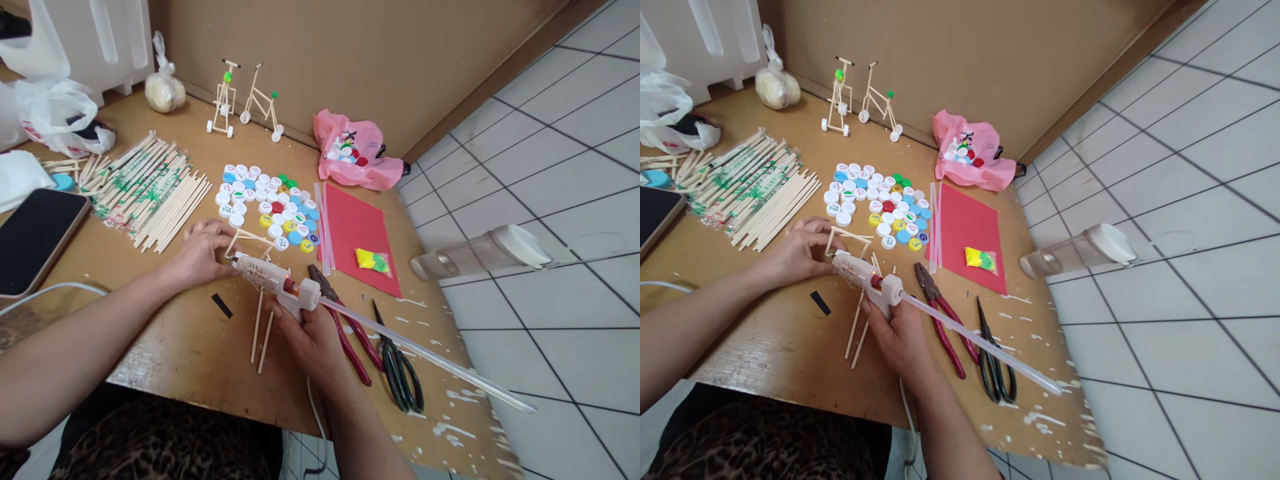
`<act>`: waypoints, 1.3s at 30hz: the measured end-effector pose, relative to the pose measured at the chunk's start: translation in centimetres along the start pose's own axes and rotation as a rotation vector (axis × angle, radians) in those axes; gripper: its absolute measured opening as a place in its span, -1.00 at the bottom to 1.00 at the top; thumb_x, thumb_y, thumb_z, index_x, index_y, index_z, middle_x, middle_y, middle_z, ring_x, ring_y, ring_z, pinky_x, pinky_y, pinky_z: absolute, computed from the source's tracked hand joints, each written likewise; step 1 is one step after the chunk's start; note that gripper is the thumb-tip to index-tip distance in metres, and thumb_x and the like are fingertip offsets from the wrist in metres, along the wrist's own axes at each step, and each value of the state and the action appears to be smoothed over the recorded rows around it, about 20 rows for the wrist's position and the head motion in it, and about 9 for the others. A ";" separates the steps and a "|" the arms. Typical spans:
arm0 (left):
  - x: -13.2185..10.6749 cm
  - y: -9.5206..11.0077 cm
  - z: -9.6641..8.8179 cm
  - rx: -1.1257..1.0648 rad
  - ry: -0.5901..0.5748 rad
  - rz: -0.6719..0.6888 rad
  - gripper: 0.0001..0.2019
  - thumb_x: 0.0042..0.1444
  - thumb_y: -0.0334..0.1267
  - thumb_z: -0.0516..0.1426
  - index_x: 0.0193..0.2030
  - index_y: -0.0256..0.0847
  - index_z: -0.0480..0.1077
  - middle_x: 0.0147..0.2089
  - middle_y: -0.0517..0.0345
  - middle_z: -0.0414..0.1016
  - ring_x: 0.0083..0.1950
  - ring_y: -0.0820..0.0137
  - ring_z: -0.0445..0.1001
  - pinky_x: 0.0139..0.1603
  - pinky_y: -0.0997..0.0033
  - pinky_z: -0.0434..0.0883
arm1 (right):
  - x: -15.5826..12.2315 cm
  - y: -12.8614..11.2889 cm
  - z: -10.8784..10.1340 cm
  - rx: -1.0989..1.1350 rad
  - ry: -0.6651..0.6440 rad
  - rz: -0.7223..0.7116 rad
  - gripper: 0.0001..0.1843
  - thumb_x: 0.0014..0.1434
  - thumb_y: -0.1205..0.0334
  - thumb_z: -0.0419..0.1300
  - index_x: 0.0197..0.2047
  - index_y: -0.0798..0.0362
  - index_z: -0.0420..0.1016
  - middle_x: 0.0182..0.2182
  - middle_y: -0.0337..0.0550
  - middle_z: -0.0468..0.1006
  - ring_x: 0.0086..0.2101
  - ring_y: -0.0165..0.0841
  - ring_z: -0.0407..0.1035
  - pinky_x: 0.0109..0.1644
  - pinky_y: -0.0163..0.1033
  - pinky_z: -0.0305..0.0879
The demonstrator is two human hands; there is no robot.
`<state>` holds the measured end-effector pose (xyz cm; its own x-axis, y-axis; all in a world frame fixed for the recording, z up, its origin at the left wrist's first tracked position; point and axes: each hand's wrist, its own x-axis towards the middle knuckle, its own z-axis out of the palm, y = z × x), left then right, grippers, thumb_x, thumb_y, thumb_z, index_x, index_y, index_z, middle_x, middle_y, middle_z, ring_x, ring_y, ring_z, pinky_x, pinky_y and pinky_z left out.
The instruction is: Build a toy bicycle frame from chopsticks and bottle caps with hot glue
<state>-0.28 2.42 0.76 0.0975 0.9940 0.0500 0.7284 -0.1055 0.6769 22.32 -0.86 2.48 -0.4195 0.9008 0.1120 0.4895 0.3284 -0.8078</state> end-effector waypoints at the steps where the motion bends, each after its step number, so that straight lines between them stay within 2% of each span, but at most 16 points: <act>1: 0.0 0.0 0.0 -0.002 0.003 0.002 -0.74 -0.16 -0.17 0.37 -0.25 -0.01 0.58 0.08 0.17 0.52 0.26 0.02 0.22 0.24 -0.10 0.08 | 0.0 0.0 0.0 0.004 0.004 -0.005 -0.67 0.23 0.14 0.11 0.02 0.05 0.49 -0.12 -0.07 0.62 -0.15 -0.19 0.50 -0.03 -0.09 0.45; 16: 0.0 -0.1 0.1 0.008 0.004 0.000 -0.76 -0.17 -0.25 0.35 -0.27 -0.01 0.58 0.07 0.18 0.51 0.25 0.02 0.22 0.24 -0.09 0.07 | 0.1 -0.6 0.0 -0.103 -0.004 -0.027 -0.75 0.24 0.19 0.08 -0.09 0.05 0.50 -0.33 -0.14 0.60 -0.34 -0.24 0.46 -0.21 -0.16 0.44; 23: 0.0 0.2 0.1 0.013 0.003 -0.023 -0.77 -0.18 -0.23 0.35 -0.28 -0.01 0.59 0.07 0.16 0.50 0.25 -0.02 0.20 0.24 -0.14 0.07 | 0.1 -0.6 0.0 -0.118 -0.005 -0.056 -0.71 0.23 0.22 0.08 -0.02 0.05 0.49 -0.17 -0.07 0.63 -0.18 -0.18 0.50 -0.06 -0.09 0.45; 34: 0.0 0.2 0.1 -0.003 0.000 -0.019 -0.75 -0.18 -0.19 0.36 -0.27 0.01 0.60 0.06 0.16 0.50 0.24 -0.01 0.19 0.23 -0.13 0.07 | 0.1 -0.7 0.1 -0.143 0.001 -0.027 -0.72 0.22 0.20 0.09 -0.04 0.02 0.52 -0.21 -0.07 0.64 -0.22 -0.16 0.51 -0.09 -0.05 0.47; 39: -0.1 0.4 0.0 0.016 -0.004 -0.026 -0.75 -0.17 -0.27 0.33 -0.26 0.00 0.59 0.07 0.16 0.50 0.25 0.01 0.19 0.23 -0.11 0.08 | 0.0 -0.5 0.0 -0.138 0.001 -0.037 -0.70 0.22 0.19 0.10 -0.02 0.02 0.51 -0.20 -0.08 0.65 -0.21 -0.16 0.52 -0.08 -0.04 0.49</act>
<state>-0.03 2.33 1.02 0.0807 0.9963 0.0294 0.7418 -0.0798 0.6659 22.02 -1.00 2.87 -0.4379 0.8879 0.1409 0.5743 0.3968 -0.7160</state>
